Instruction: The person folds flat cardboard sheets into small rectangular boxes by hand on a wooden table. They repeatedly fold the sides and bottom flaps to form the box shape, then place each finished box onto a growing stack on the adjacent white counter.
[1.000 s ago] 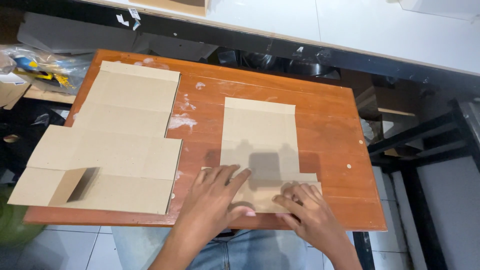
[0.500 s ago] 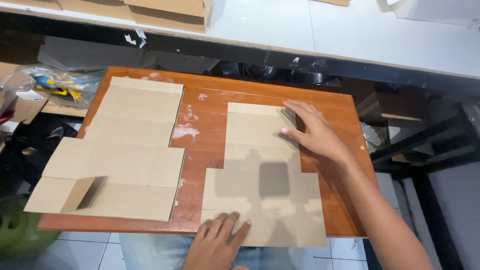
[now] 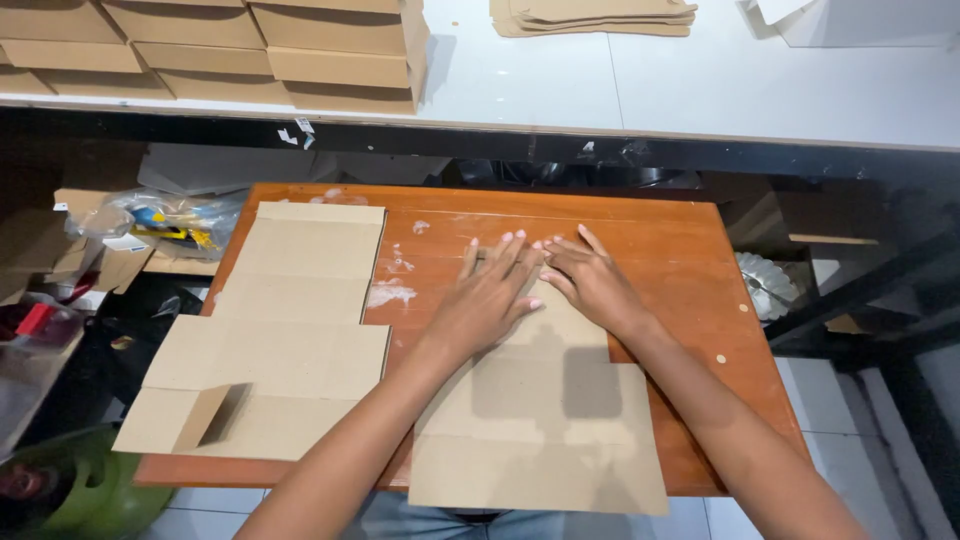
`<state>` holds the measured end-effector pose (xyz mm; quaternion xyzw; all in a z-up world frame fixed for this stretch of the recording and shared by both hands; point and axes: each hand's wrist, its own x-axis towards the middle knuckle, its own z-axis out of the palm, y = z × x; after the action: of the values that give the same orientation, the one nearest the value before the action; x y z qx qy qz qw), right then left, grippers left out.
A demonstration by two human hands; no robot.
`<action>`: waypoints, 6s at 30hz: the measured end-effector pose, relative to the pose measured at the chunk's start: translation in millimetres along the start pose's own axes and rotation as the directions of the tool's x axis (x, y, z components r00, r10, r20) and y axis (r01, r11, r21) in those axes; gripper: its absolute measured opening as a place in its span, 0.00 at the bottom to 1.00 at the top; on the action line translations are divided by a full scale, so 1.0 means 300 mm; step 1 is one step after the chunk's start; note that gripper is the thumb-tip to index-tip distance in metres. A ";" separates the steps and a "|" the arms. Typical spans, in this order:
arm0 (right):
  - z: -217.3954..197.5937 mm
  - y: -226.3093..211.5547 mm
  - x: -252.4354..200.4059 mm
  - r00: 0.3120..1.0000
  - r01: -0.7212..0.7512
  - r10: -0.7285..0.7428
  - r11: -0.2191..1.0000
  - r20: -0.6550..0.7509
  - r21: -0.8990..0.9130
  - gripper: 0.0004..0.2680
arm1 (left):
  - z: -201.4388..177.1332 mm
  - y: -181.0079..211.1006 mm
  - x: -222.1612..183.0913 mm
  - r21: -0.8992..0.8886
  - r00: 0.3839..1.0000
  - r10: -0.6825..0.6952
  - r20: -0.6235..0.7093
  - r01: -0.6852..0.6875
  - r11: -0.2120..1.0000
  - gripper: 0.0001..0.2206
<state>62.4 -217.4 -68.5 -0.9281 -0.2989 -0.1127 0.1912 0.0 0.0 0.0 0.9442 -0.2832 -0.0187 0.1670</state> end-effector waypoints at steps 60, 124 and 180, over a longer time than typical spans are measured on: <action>-0.082 -0.134 -0.438 0.958 0.277 -0.286 0.947 -0.032 -0.161 0.09 | 0.107 0.110 -0.227 -0.115 0.968 -0.080 0.240 0.110 0.987 0.34; -0.133 -0.395 -0.273 0.686 -0.149 0.286 0.955 0.669 -0.255 0.37 | 0.108 0.085 -0.341 -0.156 0.937 -0.319 0.142 0.340 0.928 0.33; 0.001 -0.483 -0.473 0.900 -0.429 0.429 0.850 0.070 0.306 0.21 | 0.438 0.225 -0.587 -0.080 0.879 -0.008 -0.477 -0.034 0.996 0.17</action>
<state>-137.1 -181.5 -73.0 -0.9289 -0.0982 -0.0187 0.3567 -200.4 2.2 -112.3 0.9098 -0.2388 0.2033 0.2720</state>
